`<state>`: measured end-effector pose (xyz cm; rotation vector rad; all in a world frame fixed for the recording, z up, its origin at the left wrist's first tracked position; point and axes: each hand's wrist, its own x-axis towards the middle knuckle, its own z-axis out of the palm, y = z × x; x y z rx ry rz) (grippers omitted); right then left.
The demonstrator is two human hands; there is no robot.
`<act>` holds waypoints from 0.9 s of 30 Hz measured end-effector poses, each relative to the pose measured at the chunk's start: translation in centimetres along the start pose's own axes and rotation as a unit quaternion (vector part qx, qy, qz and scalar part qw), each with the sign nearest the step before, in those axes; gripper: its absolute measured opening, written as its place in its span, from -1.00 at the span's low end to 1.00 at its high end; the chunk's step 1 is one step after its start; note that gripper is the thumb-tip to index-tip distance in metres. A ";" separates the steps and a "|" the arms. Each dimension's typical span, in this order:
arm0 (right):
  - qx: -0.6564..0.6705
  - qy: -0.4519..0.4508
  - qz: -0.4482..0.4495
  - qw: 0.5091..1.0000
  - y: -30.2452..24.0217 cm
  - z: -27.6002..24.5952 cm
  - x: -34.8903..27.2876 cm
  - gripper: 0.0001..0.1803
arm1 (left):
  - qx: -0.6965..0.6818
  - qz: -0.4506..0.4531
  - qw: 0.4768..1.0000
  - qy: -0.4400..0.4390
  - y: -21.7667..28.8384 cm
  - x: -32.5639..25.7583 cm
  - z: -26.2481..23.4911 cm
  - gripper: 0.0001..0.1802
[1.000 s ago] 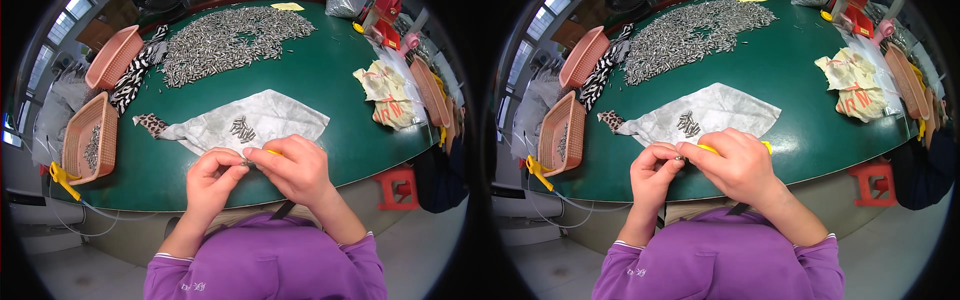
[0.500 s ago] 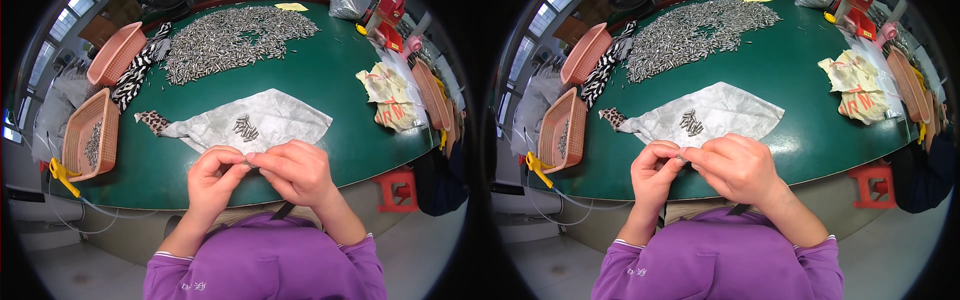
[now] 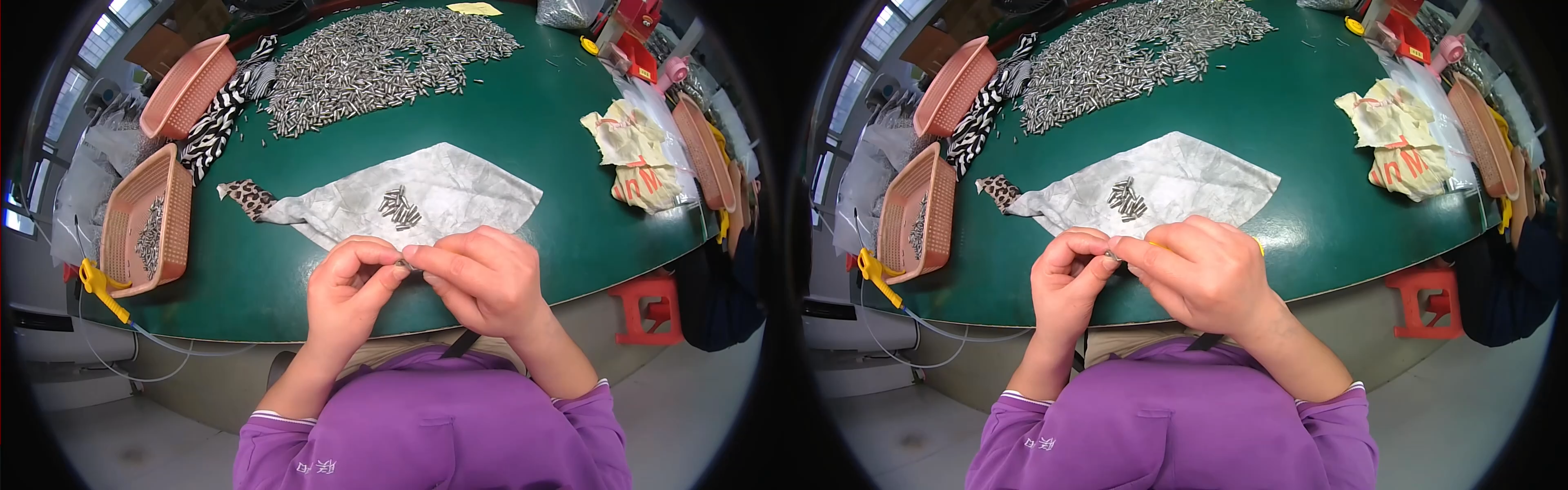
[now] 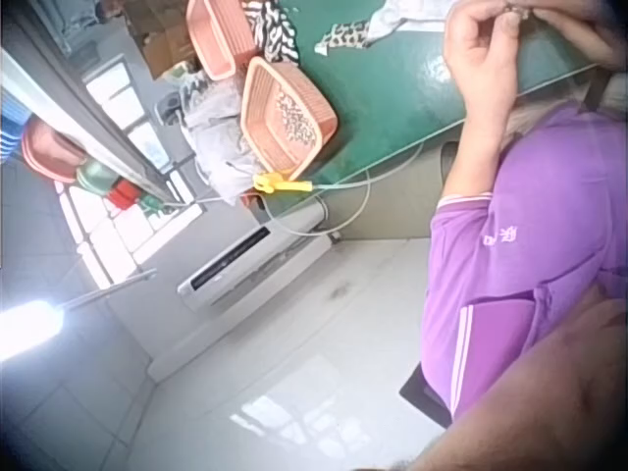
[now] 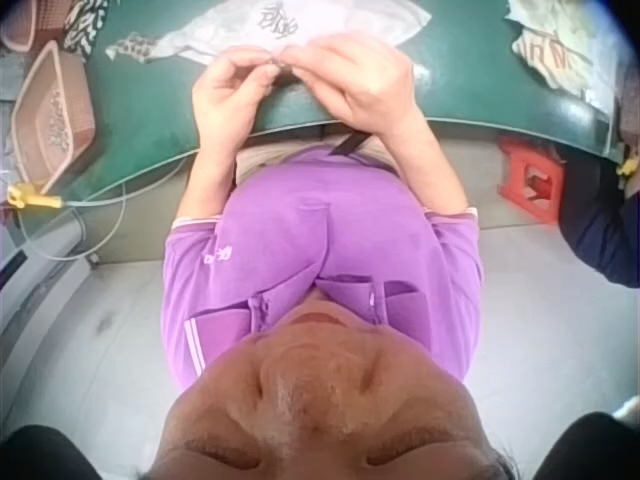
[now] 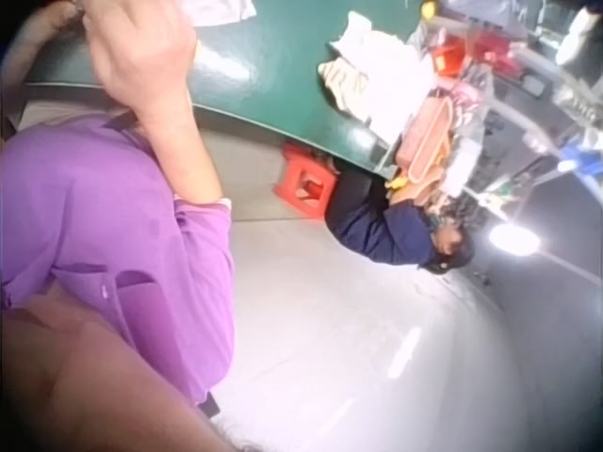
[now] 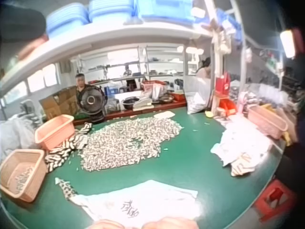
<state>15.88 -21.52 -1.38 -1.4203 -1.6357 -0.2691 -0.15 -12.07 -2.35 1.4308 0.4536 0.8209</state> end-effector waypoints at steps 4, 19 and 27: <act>0.005 -0.003 0.003 1.000 0.0 0.1 -0.1 -0.67 | 0.015 0.017 1.000 0.000 -0.1 0.0 -0.1 -0.87; -0.022 0.011 0.013 1.000 -0.1 -0.1 0.3 -0.60 | -0.019 0.007 1.000 -0.014 -0.1 0.0 -0.5 -0.81; 0.021 -0.017 -0.005 1.000 0.0 0.0 0.2 -0.63 | -0.039 0.021 0.999 -0.003 -0.1 0.0 -0.3 -0.78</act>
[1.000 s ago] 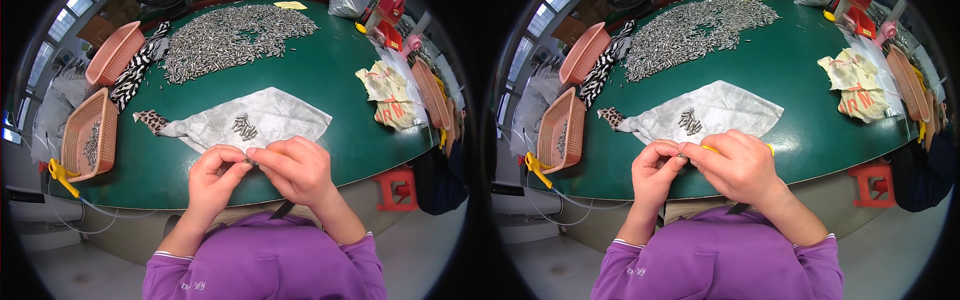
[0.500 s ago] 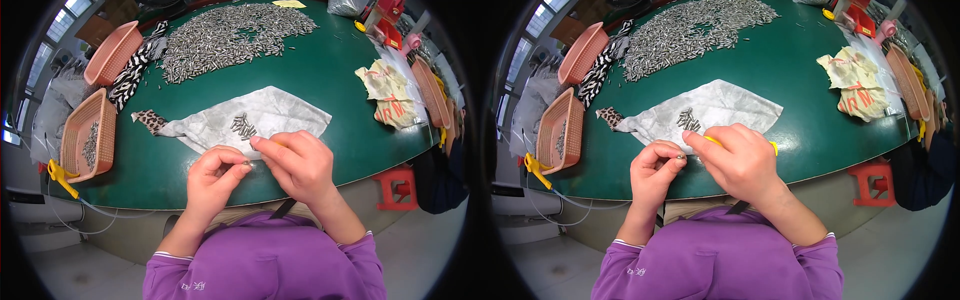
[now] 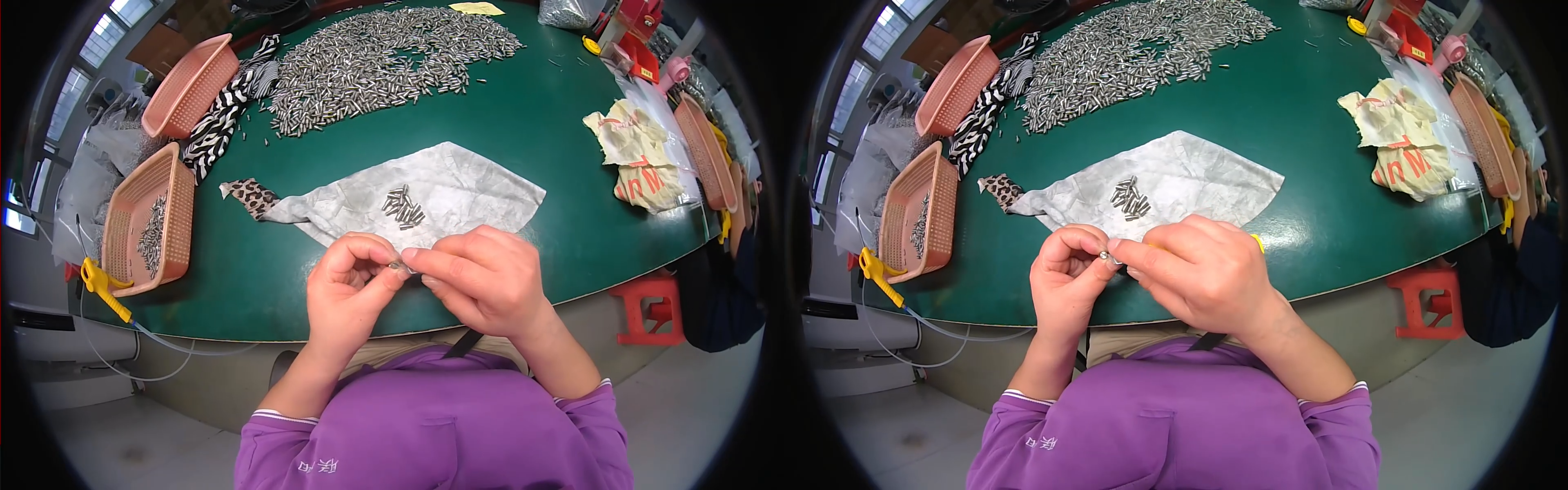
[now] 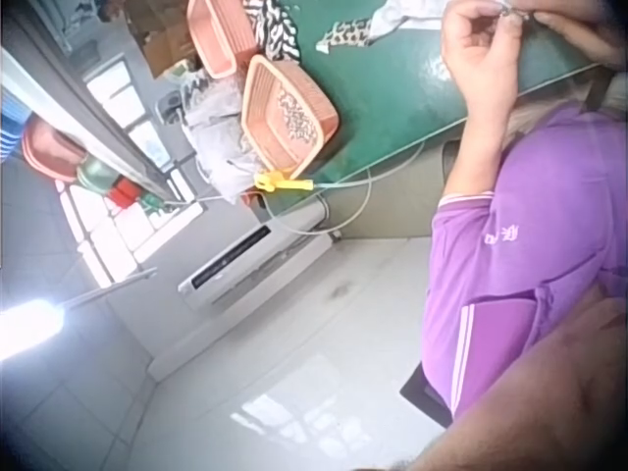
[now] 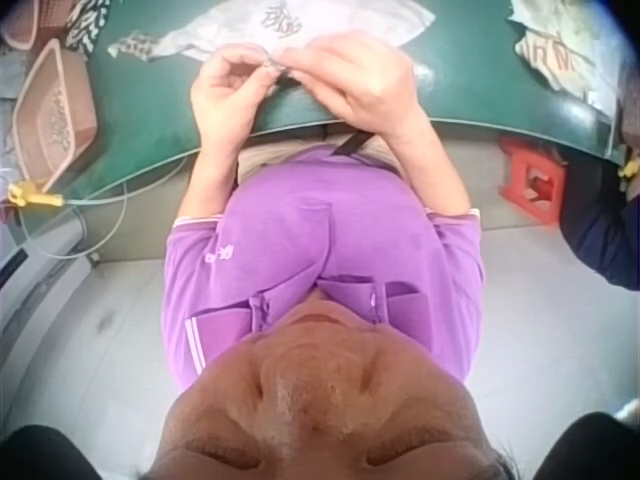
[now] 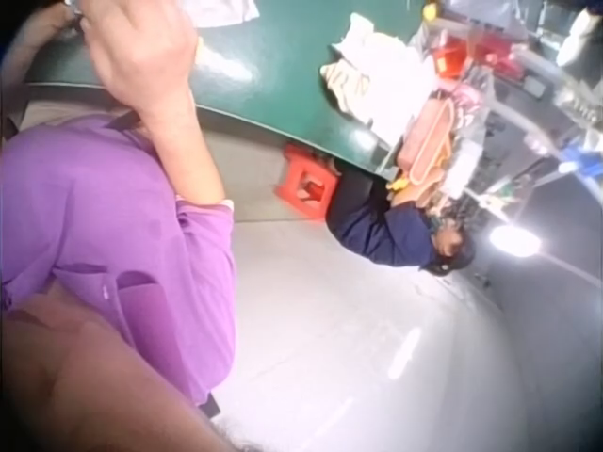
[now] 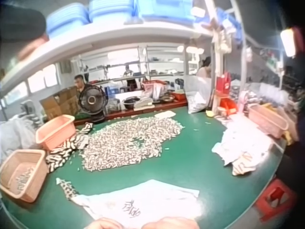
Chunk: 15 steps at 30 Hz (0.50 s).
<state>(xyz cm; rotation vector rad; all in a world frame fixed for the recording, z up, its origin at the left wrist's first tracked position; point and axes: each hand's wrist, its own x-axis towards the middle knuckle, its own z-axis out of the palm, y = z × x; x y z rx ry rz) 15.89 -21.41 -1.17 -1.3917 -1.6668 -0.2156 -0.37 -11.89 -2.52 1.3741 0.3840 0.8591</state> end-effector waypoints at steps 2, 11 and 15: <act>0.005 -0.006 -0.003 1.000 0.0 0.1 0.0 -0.63 | -0.001 0.003 1.000 0.001 0.0 0.0 0.0 -0.77; 0.004 -0.013 -0.004 1.000 0.0 0.2 -0.2 -0.63 | 0.002 0.000 1.000 -0.009 0.0 0.0 -0.1 -0.77; -0.042 -0.039 -0.020 0.998 0.0 -0.3 -0.1 -0.63 | -0.002 -0.018 1.000 0.000 -0.1 0.2 0.0 -0.79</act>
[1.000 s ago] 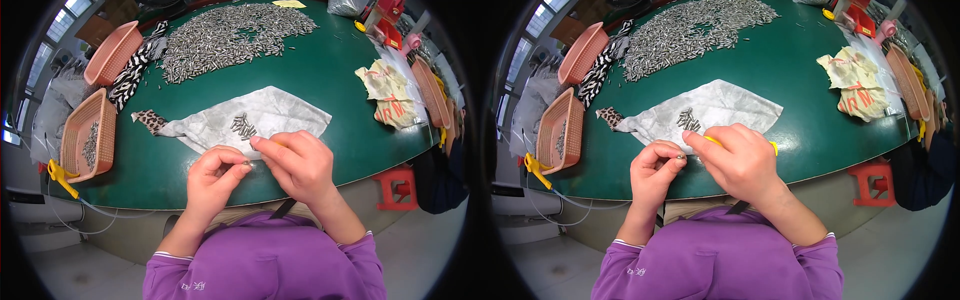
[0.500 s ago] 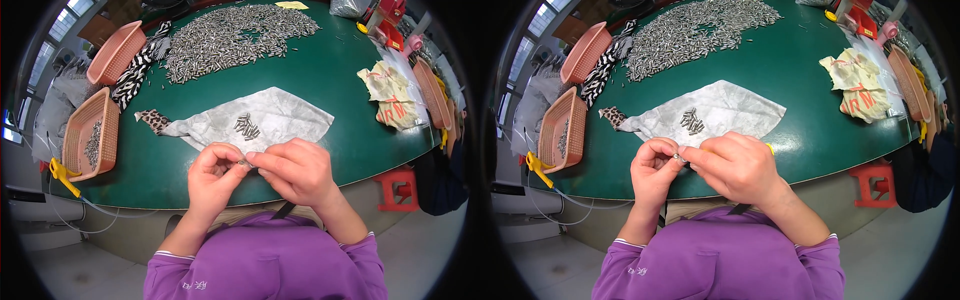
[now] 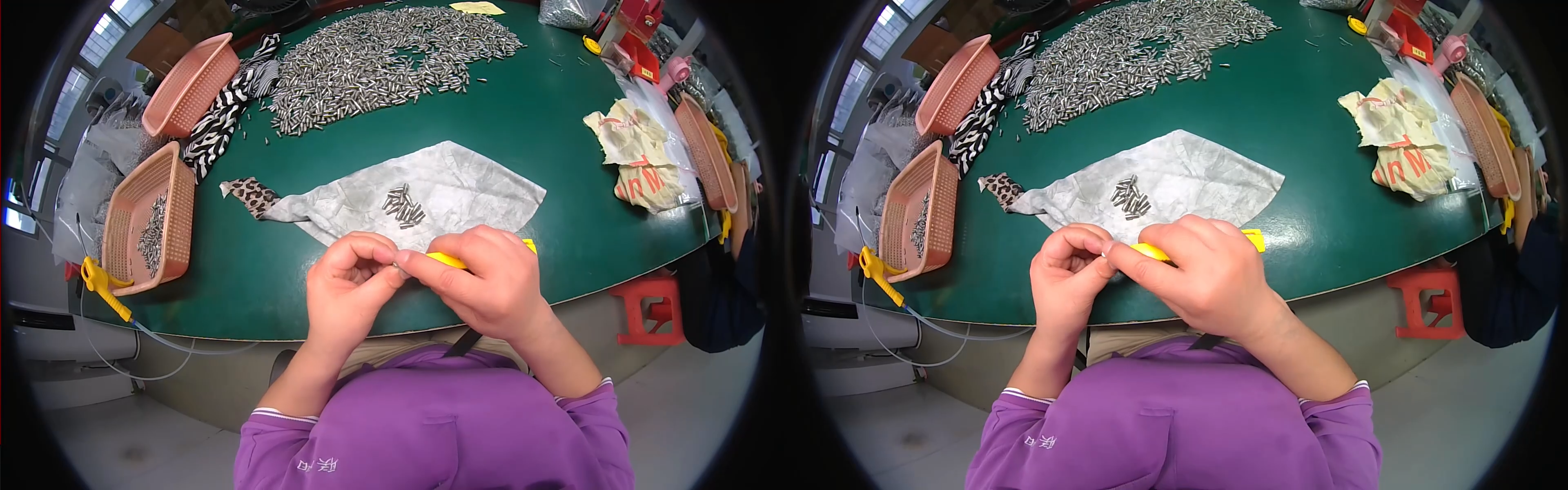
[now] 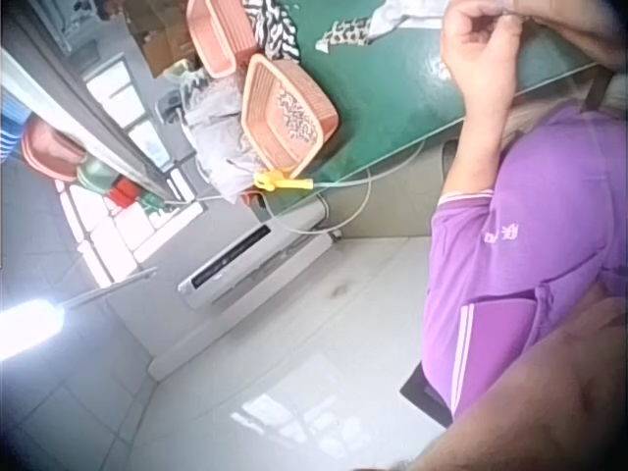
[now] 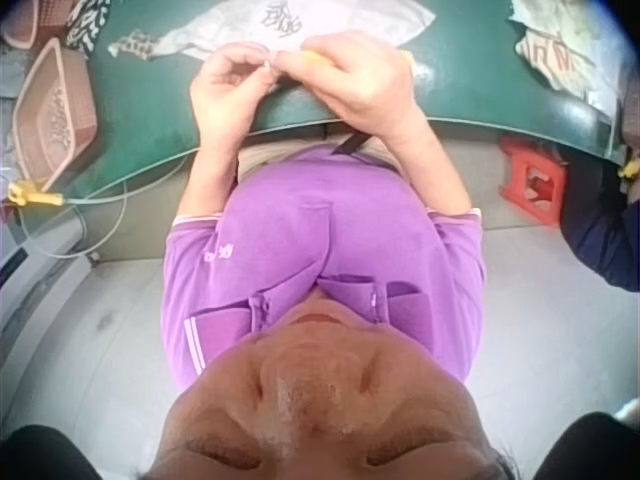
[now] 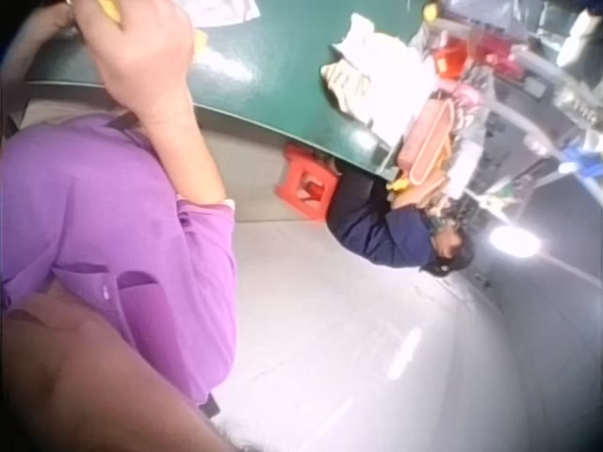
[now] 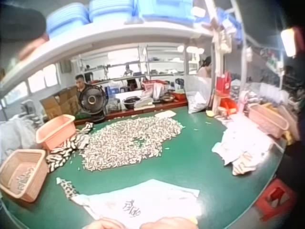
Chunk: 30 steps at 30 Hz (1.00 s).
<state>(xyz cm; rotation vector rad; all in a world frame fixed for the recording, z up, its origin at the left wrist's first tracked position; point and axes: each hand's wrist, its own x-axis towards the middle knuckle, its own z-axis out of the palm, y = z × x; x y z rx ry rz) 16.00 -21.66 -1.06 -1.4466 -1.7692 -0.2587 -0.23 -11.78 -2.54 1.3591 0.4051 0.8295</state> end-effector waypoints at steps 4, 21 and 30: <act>-0.044 0.046 0.023 0.998 0.1 0.0 0.4 -0.62 | 0.005 -0.023 1.000 -0.012 0.2 0.0 0.0 -0.82; -0.029 0.019 0.124 0.992 -0.8 0.4 0.4 -0.66 | 0.627 0.166 0.646 0.402 11.5 0.9 -22.2 -0.69; -0.058 0.017 0.160 0.985 -0.1 0.2 -0.3 -0.78 | 0.537 0.141 0.829 0.067 6.3 1.4 -6.2 -0.83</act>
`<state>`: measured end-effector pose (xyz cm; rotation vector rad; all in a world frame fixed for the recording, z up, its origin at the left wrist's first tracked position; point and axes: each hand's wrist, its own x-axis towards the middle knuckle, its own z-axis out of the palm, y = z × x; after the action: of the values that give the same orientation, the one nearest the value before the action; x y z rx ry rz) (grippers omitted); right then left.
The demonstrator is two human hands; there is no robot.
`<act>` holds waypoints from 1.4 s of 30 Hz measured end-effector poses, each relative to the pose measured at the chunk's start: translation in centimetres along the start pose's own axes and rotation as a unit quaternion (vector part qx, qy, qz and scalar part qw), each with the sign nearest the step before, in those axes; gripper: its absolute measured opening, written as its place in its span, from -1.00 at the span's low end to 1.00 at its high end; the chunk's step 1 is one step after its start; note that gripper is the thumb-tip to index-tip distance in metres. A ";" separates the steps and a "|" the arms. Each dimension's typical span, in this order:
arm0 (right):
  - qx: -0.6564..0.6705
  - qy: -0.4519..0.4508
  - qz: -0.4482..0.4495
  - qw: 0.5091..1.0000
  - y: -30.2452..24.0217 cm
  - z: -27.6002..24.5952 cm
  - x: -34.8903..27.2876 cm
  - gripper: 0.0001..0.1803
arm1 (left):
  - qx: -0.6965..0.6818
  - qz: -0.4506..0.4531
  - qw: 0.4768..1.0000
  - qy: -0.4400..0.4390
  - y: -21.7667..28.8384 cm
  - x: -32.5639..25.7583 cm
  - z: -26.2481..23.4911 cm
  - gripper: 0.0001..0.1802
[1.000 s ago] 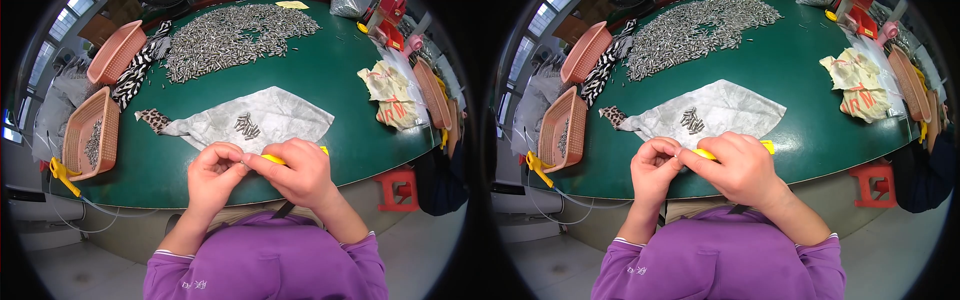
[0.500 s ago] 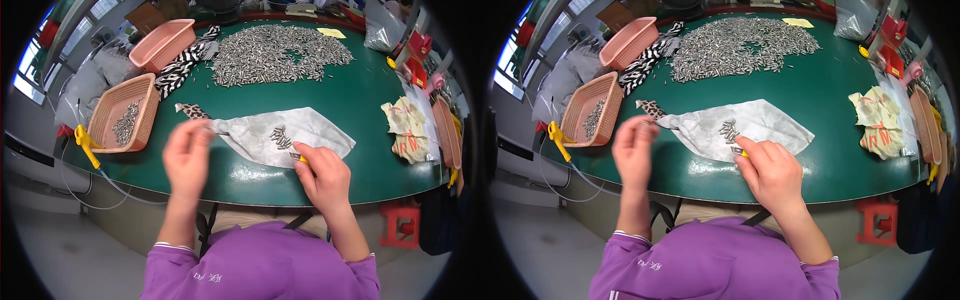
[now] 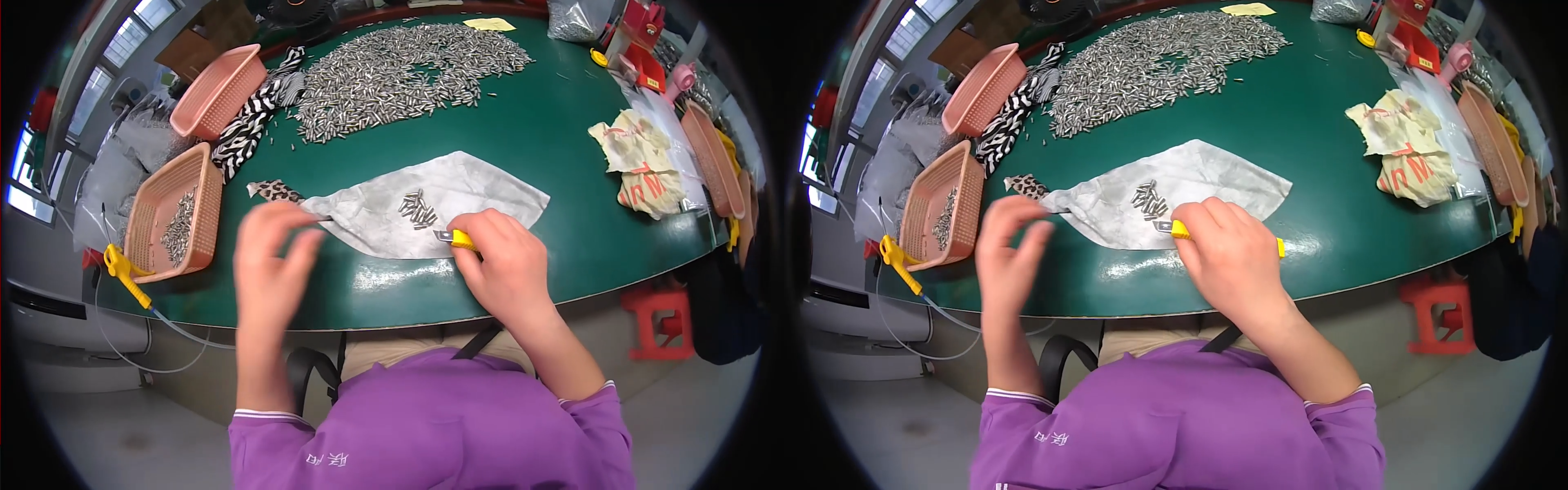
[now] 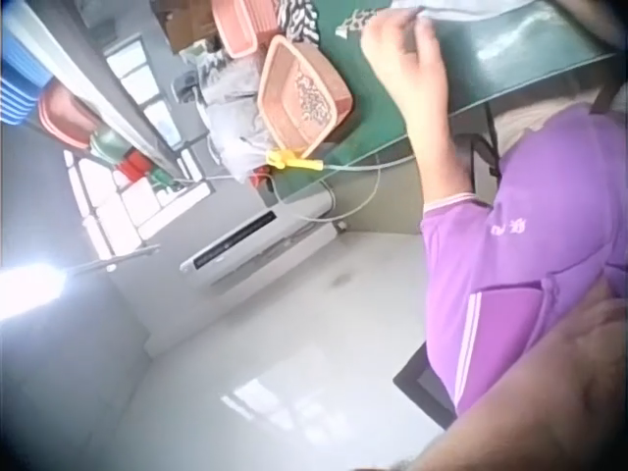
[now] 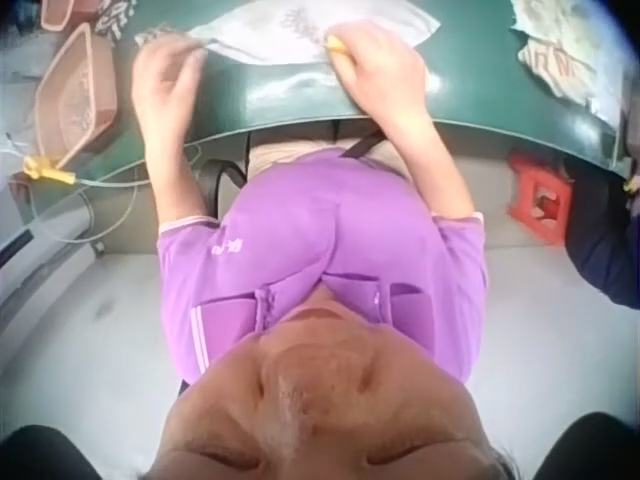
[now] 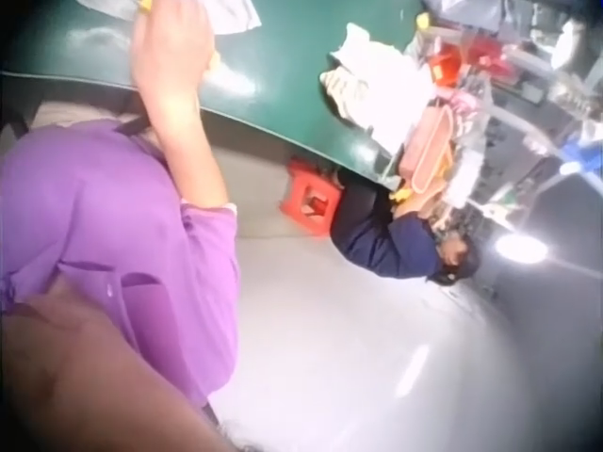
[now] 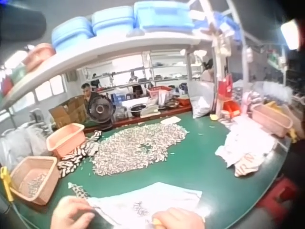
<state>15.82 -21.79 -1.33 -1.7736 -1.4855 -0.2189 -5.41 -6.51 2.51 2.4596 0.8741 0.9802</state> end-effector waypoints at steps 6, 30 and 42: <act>-0.004 0.004 0.024 1.000 -0.2 0.2 0.0 -0.80 | 0.015 0.089 0.991 -0.102 3.5 1.0 6.2 -0.88; 0.098 0.061 -0.107 0.988 -0.3 0.0 0.2 -0.68 | -0.510 -0.171 0.829 -0.155 4.6 -2.3 6.5 -0.91; 0.116 0.049 -0.158 0.979 0.3 -0.1 0.2 -0.65 | -0.575 -0.167 0.784 -0.161 3.7 -3.0 7.0 -0.86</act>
<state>16.17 -21.71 -1.30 -1.3221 -1.6443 -0.2759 -0.60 -11.94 -1.95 1.2787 0.3495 0.6137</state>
